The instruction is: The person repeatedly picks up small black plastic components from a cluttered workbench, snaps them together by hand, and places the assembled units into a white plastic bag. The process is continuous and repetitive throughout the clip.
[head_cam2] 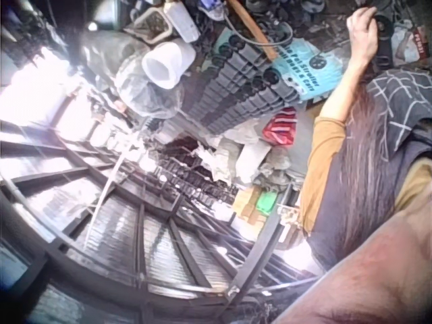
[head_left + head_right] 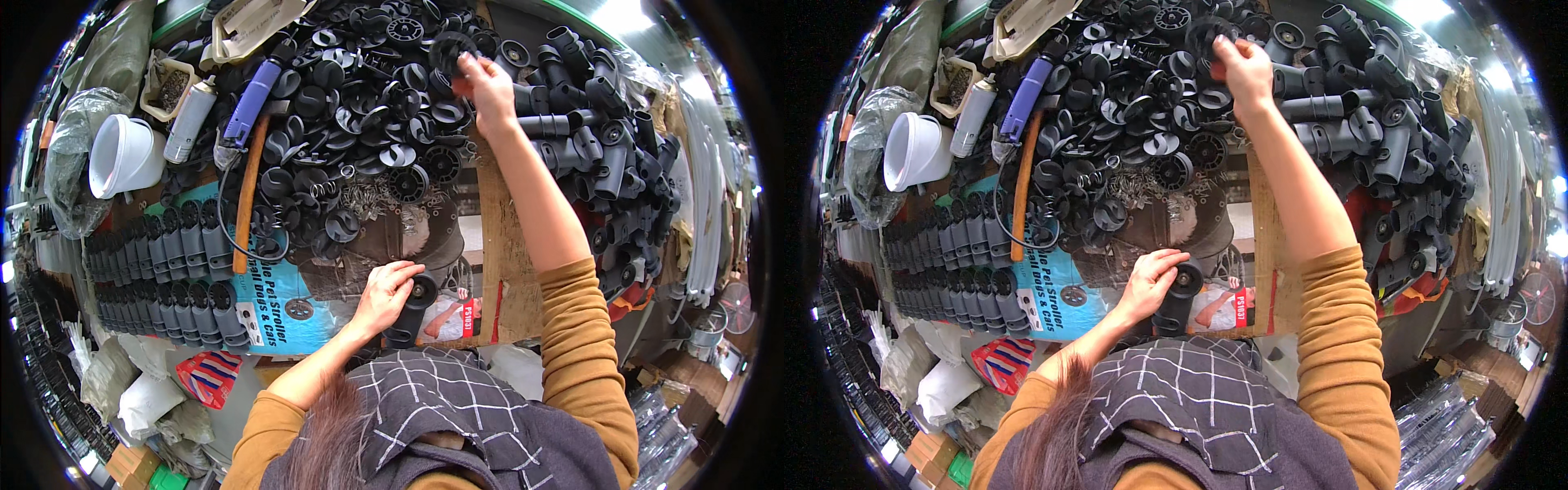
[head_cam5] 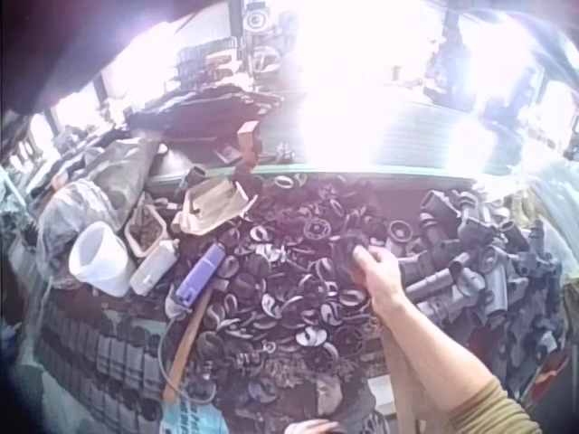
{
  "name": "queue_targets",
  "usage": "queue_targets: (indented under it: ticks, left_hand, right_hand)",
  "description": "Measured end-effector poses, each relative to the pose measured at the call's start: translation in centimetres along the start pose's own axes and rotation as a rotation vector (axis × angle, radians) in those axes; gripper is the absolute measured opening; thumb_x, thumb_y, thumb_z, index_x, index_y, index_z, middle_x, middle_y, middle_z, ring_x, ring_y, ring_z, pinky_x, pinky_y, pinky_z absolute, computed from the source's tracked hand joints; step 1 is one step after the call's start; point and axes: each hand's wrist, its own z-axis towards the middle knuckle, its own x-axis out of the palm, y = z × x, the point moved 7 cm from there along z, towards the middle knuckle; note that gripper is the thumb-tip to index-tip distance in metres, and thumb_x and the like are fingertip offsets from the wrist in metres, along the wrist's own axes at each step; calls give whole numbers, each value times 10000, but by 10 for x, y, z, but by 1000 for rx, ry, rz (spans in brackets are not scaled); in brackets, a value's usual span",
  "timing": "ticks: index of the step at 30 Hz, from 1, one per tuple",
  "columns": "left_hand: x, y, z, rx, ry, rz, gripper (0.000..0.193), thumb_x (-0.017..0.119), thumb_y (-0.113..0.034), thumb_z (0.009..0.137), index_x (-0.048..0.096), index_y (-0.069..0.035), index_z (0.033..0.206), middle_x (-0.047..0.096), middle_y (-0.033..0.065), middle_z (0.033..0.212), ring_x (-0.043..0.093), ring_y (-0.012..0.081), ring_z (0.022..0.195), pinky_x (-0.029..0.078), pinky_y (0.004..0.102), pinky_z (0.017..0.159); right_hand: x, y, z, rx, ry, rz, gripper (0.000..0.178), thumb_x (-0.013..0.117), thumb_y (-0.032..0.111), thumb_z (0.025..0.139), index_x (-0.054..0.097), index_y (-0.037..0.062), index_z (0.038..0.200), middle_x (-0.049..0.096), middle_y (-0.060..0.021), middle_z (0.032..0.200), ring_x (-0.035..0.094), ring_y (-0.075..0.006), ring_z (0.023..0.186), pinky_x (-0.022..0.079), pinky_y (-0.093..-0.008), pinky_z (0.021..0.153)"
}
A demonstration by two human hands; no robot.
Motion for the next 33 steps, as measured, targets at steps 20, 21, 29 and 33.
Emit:
queue_targets:
  ticks: [20, 21, 29, 33]
  left_hand:
    - [-40, -24, 12, -326, -248, -919, 288, 577, -202, 956, 600, -29, 1186, 657, 34, 1031, 603, 68, 822, 517, 229, 699]
    - [-41, -29, 11, -316, -258, -887, 278, 591, -181, 947, 613, -24, 1174, 664, 23, 996, 600, 63, 793, 512, 218, 684]
    - [-21, -28, -9, -289, -117, -731, 145, 669, -100, 882, 701, -14, 994, 682, 10, 888, 597, 56, 784, 487, 202, 708]
    - [-20, -20, -24, -236, -121, -754, 314, 722, -91, 830, 605, -49, 1119, 639, 18, 1008, 596, 95, 906, 486, 230, 804]
  right_hand:
    - [-16, 19, -266, -642, 342, -464, 234, 608, -83, 766, 633, 8, 980, 635, -153, 923, 650, -299, 793, 536, -331, 704]
    - [-20, 23, -275, -680, 312, -466, 228, 597, -76, 790, 624, 2, 1002, 636, -143, 936, 657, -252, 790, 536, -314, 709]
    - [-19, -23, -295, 107, 498, -109, 244, 623, 125, 912, 629, -10, 1116, 647, -44, 979, 596, -105, 898, 478, -247, 815]
    - [-39, -54, -317, 369, 326, -24, 170, 641, 117, 896, 643, 8, 1026, 655, -34, 899, 590, -69, 766, 489, -221, 679]
